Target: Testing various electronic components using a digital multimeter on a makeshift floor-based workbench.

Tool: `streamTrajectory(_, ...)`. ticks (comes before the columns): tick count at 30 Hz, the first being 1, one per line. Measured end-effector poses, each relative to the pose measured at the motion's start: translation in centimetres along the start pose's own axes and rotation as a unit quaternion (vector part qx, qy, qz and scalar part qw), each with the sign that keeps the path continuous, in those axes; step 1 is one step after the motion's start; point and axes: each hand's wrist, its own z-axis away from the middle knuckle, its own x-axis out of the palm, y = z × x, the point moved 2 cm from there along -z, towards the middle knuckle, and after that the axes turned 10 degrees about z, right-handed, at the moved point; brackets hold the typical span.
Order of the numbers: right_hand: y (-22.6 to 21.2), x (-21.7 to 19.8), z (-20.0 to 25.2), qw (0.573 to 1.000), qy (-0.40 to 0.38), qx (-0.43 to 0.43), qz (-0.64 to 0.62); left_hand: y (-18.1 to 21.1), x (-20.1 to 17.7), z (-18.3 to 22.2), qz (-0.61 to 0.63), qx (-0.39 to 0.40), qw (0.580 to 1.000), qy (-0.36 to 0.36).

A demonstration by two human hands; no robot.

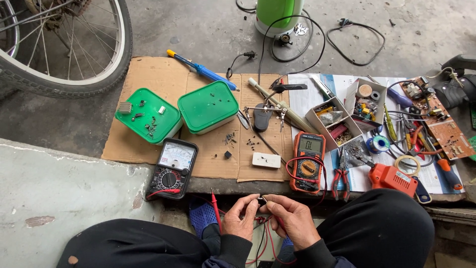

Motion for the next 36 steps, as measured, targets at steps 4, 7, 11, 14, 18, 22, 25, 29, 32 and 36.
streamTrajectory(4,-0.7,0.3,0.5,1.000,0.006,0.008,0.012,-0.5,0.0,-0.3,-0.030,0.006,0.999,0.012)
streamTrajectory(7,-0.6,0.1,0.3,1.000,0.009,0.016,0.020,-0.1,0.1,-0.1,0.000,0.005,1.000,0.018)
streamTrajectory(11,-0.3,0.0,0.1,1.000,0.004,0.023,0.012,-0.4,0.2,-0.4,0.004,0.036,0.999,0.025)
streamTrajectory(14,-0.2,0.1,0.2,1.000,-0.005,0.019,0.011,-1.2,0.0,-0.9,0.000,0.025,0.999,0.036)
streamTrajectory(18,0.4,-0.1,-0.1,1.000,-0.026,0.004,-0.006,-2.4,-0.2,-1.5,0.038,-0.019,0.998,0.051)
streamTrajectory(22,0.3,0.0,0.0,1.000,-0.021,0.009,-0.005,-1.8,-0.3,-1.3,0.033,-0.034,0.998,0.047)
streamTrajectory(25,0.3,0.0,-0.1,1.000,-0.027,0.010,-0.008,-2.1,-0.3,-1.5,0.046,-0.033,0.997,0.046)
streamTrajectory(29,0.3,0.1,0.0,0.999,-0.029,0.014,-0.011,-2.7,-0.4,-1.7,0.051,-0.023,0.997,0.048)
streamTrajectory(32,0.0,0.4,0.2,0.999,-0.027,0.015,-0.007,-2.7,-0.4,-1.8,0.057,-0.026,0.997,0.048)
streamTrajectory(36,-1.0,1.2,1.0,0.999,0.013,0.037,0.016,-2.7,-0.3,-1.7,0.074,-0.032,0.996,0.045)
